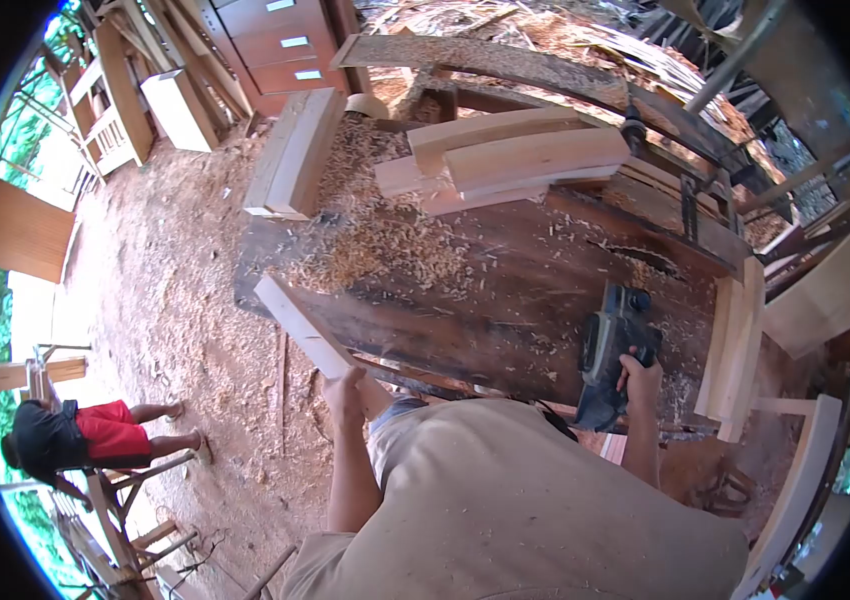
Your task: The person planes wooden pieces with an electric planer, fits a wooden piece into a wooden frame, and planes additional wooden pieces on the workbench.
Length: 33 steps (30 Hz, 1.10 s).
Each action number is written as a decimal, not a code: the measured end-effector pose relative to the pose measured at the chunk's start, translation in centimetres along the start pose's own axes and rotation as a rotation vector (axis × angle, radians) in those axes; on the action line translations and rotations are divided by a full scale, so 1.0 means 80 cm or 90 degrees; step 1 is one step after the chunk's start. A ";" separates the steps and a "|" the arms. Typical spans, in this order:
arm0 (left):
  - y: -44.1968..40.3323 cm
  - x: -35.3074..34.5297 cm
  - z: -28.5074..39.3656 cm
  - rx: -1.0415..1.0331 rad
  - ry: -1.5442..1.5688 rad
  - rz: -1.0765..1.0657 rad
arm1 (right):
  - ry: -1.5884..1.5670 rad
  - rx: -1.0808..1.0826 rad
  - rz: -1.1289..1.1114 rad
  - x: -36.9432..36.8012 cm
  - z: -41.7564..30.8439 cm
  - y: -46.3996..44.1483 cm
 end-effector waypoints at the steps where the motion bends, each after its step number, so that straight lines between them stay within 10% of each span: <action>1: 0.007 -0.004 0.009 0.011 -0.064 0.031 | 0.008 -0.013 0.012 -0.001 0.000 -0.001; 13: -0.031 -0.107 0.014 -0.088 -0.245 -0.111 | -0.020 -0.028 0.017 -0.007 -0.008 0.001; 21: 0.051 -0.134 -0.037 0.089 -0.093 -0.156 | -0.037 -0.025 0.000 -0.008 -0.006 -0.004; 27: 0.046 -0.077 -0.109 -0.069 -0.410 0.076 | -0.082 -0.020 -0.048 0.000 0.002 -0.002; 29: 0.054 -0.077 -0.079 0.206 -0.162 -0.204 | -0.081 -0.011 -0.045 0.000 0.004 -0.002; 33: 0.052 -0.086 -0.075 0.187 -0.225 -0.153 | -0.064 -0.016 -0.035 -0.002 -0.004 0.005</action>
Point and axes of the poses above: each hand's wrist, its own y-axis away from the middle knuckle, its own x-axis out of the back of the hand, z = x × y, the point moved 1 cm from there along -y, towards the middle knuckle, and after that the axes turned 4 degrees about x, right-handed, at the moved point
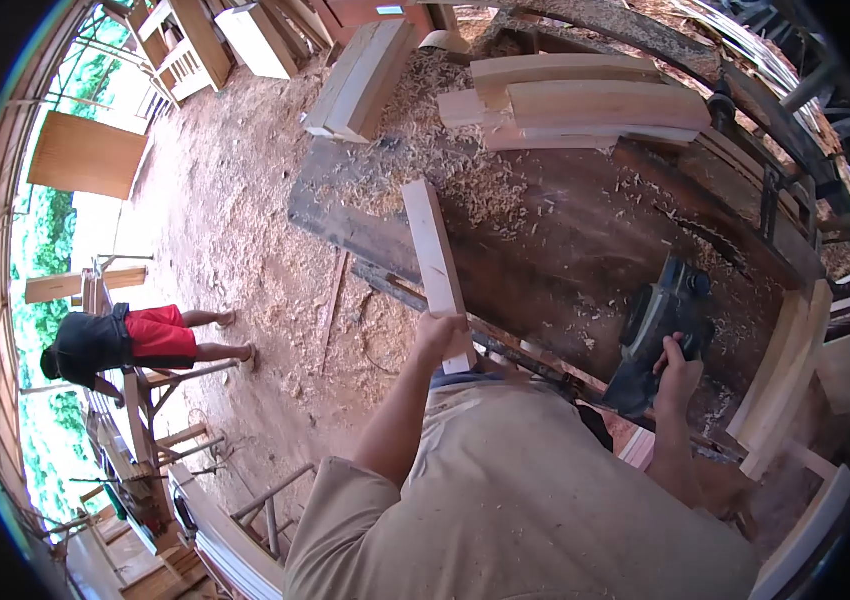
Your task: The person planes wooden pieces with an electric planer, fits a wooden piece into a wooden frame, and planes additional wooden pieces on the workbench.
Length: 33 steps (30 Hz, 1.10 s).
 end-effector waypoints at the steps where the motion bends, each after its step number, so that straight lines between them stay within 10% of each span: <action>1: 0.004 -0.003 0.001 -0.006 0.012 0.027 | 0.007 0.002 -0.005 0.001 -0.001 0.001; 21: 0.041 -0.024 0.047 -0.139 -0.029 0.115 | -0.056 -0.018 -0.023 0.006 0.002 -0.004; 33: -0.048 -0.060 0.394 -0.650 -0.472 0.347 | -0.076 -0.027 -0.027 0.009 -0.004 -0.001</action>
Point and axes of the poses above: each hand's wrist, its own y-axis away from the middle knuckle, its own x-axis out of the back of the hand, z = x × y, the point moved 1 cm from there along -y, towards the middle knuckle, and after that the axes turned 4 degrees about x, right-handed, at the moved point
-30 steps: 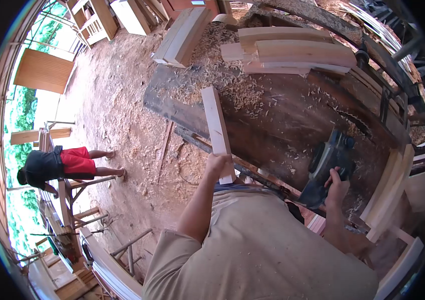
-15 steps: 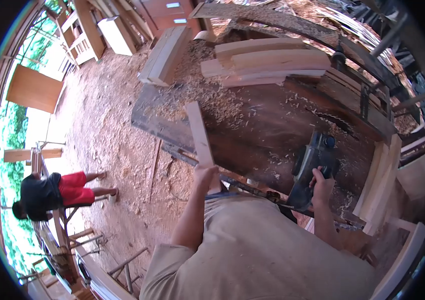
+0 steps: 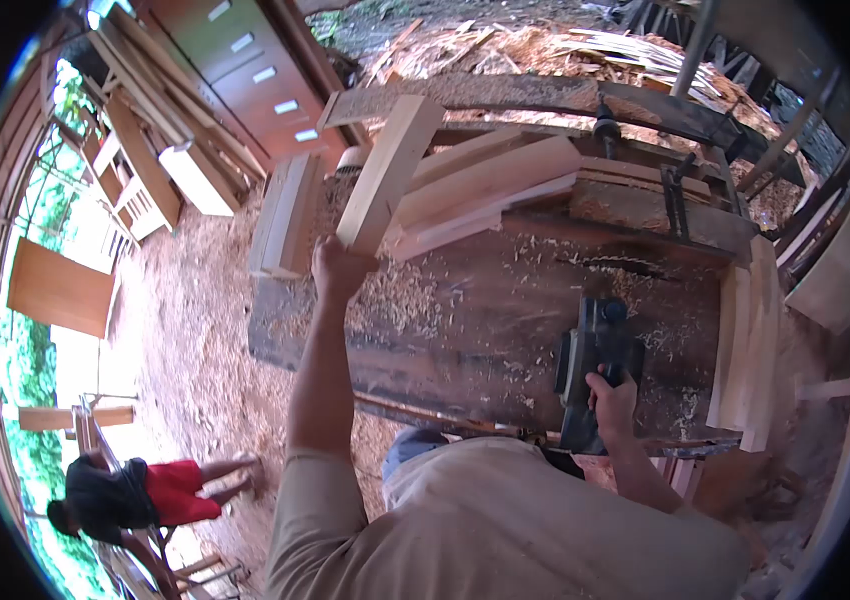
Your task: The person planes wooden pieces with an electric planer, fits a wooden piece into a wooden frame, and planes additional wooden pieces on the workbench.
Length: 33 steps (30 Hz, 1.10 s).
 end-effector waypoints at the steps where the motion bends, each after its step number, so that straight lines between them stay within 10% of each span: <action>1: -0.030 -0.005 0.019 0.004 -0.029 -0.057 | 0.003 -0.010 -0.003 0.000 -0.001 0.001; 11: -0.134 -0.116 0.138 -0.279 -0.126 -0.104 | 0.040 0.035 0.022 0.004 0.013 -0.002; 15: -0.123 -0.188 0.110 -0.231 0.118 -0.070 | 0.025 0.021 0.021 0.005 0.021 -0.005; 18: -0.052 -0.159 0.114 -0.182 0.185 0.250 | 0.058 0.014 0.034 -0.001 0.020 -0.007; 20: -0.008 -0.162 0.088 0.276 0.503 0.137 | 0.044 0.000 0.039 0.000 0.000 0.002; 31: 0.095 -0.185 0.074 0.382 0.837 -0.467 | 0.039 0.013 0.055 -0.005 0.006 0.001; 33: 0.119 -0.173 0.082 0.289 0.561 -0.605 | 0.031 0.009 0.045 -0.004 0.003 -0.003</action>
Point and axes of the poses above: each hand's wrist, its own y-axis away from the middle knuckle, its own x-axis out of the back of the hand, z = x × y, the point moved 1 cm from there along -y, towards the middle knuckle, and after that the axes turned 4 degrees about x, right-handed, at the moved point
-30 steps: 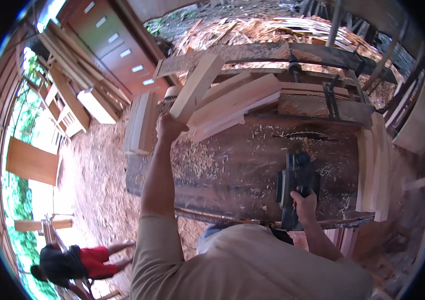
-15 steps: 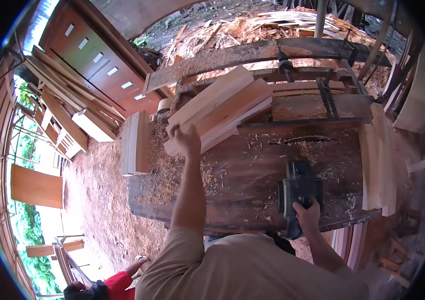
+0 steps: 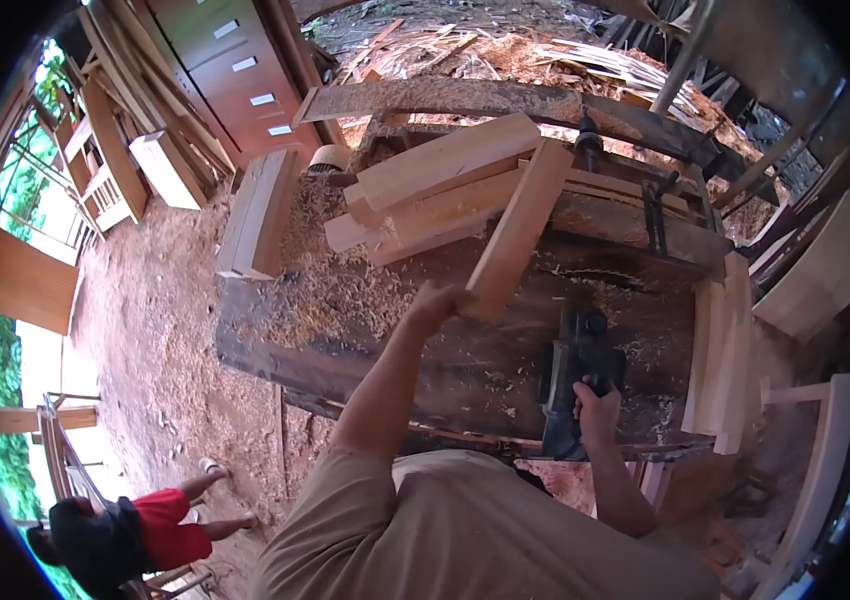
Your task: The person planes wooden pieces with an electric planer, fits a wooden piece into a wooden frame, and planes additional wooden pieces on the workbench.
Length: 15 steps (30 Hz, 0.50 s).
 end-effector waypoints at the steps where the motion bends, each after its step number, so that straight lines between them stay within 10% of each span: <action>1: -0.007 -0.010 -0.013 -0.012 0.010 -0.072 | 0.002 0.015 -0.001 -0.001 0.001 0.000; 9: 0.080 -0.109 -0.019 -0.361 -0.622 0.175 | 0.009 -0.001 -0.061 0.015 0.016 0.001; 13: 0.145 -0.059 -0.072 -0.368 -0.687 0.094 | 0.605 0.711 0.256 -0.004 -0.012 0.064; 15: 0.207 -0.011 -0.108 -0.302 -0.702 0.087 | 0.277 0.560 0.106 -0.040 0.017 0.091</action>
Point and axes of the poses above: each hand's wrist, its own y-axis away from the middle knuckle, its own x-axis out of the back of the hand, z = x × y, the point moved 1 cm from there along -y, towards the middle knuckle, and after that the axes turned 4 degrees about x, right-handed, at the moved point
